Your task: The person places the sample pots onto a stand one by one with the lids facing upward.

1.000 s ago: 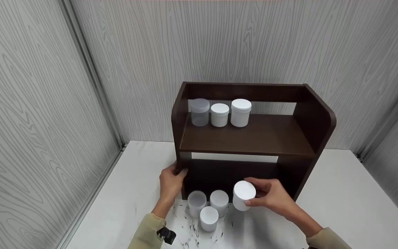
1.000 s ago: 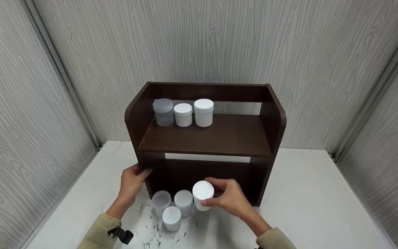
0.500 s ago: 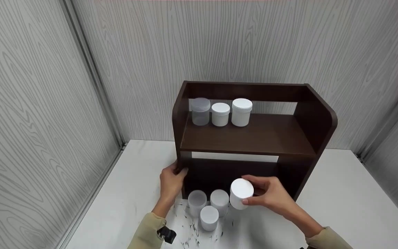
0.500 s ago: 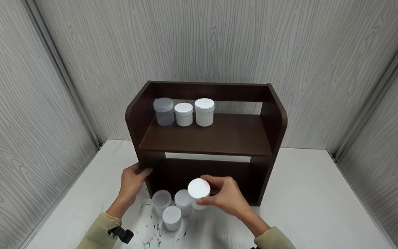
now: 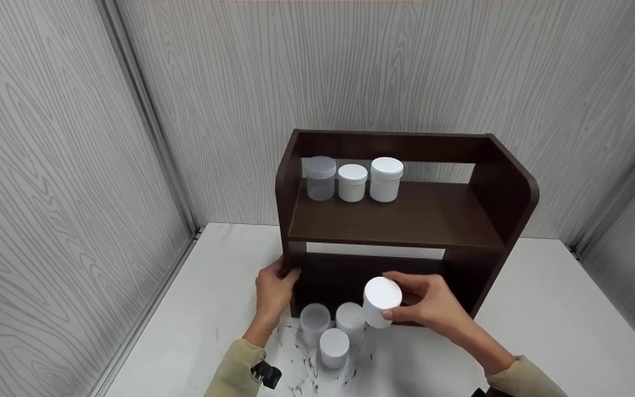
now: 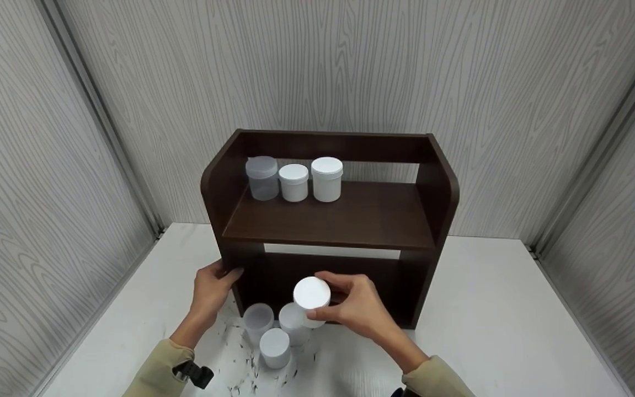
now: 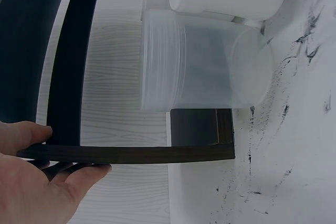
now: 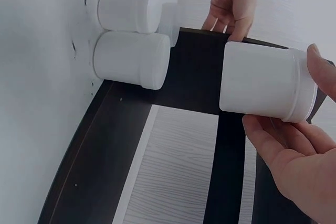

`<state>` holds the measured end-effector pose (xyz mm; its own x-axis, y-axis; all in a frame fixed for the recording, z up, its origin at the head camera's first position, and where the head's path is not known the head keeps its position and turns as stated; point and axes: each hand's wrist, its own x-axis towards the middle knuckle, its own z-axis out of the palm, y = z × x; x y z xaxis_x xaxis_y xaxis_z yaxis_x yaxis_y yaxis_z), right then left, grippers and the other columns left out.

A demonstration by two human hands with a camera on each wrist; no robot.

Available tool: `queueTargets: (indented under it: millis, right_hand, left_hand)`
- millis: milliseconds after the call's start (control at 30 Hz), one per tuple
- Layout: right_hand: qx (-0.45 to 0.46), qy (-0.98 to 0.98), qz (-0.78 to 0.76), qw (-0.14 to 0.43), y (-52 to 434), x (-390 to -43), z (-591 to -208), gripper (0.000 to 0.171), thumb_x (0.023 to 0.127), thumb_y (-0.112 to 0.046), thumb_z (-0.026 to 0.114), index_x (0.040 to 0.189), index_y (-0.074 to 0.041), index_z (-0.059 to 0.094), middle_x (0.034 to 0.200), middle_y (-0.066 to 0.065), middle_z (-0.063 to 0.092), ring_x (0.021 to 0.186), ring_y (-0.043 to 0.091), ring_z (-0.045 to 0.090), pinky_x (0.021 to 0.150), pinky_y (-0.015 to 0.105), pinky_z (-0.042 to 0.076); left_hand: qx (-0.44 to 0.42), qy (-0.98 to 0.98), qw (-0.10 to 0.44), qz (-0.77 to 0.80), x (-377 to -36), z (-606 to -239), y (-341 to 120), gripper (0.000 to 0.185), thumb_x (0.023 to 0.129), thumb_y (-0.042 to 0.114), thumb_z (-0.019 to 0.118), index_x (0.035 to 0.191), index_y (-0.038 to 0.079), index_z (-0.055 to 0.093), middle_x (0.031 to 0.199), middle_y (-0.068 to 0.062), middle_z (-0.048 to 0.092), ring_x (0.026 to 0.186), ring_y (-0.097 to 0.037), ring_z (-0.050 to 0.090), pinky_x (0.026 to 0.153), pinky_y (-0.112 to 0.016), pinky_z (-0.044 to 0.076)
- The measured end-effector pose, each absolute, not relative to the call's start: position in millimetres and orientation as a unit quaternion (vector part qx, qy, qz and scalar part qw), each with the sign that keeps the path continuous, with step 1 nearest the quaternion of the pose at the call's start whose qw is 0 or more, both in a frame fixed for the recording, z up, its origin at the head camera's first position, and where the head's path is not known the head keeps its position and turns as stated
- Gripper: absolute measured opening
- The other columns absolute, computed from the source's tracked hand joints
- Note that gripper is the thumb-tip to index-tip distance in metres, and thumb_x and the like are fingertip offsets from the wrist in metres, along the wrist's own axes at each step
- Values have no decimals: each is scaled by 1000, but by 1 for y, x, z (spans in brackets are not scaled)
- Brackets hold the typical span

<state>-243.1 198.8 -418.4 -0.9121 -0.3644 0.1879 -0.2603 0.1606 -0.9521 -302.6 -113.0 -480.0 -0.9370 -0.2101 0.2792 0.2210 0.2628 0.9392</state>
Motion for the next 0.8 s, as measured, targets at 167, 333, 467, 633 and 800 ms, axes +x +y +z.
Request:
queueTargets:
  millis: [167,333,467,633,800]
  right_hand:
    - [-207,761,-614,37,194,-245,-411,74,76,-3,94,139,13,60,136,28,64,116,33,70,90,35,59]
    - [-206,765,-610,33,191,-247,-403,74,75,-4,95,140,11,61,137,26,64,116,31,70,91,36,58]
    - [-202,769,-605,31,188,-248,-395,74,75,-5,95,140,9,62,135,24,67,114,29,71,90,34,59]
    - [-197,779,-595,23,183,-249,-384,74,76,-8,95,140,7,63,133,20,69,113,27,71,90,32,58]
    - [-202,780,-592,17,177,-251,-372,73,76,-9,95,140,7,63,133,20,69,112,27,71,90,31,58]
  left_hand:
    - [-2,-775,176,-607,-303,-480,-114,44,97,7,70,138,-7,64,126,-23,71,117,-34,69,98,-47,55]
    - [-4,-773,172,-611,-303,-480,-113,45,98,6,70,140,-9,61,127,-26,70,117,-34,69,97,-47,55]
    - [-1,-775,167,-609,-303,-480,-113,47,98,8,69,140,-10,60,126,-25,71,115,-34,70,95,-46,56]
    - [-1,-778,163,-607,-303,-479,-113,47,99,10,69,140,-11,60,124,-24,72,113,-34,71,94,-45,57]
    - [1,-774,162,-612,-303,-480,-113,46,98,9,69,139,-11,61,124,-24,71,113,-33,71,94,-44,57]
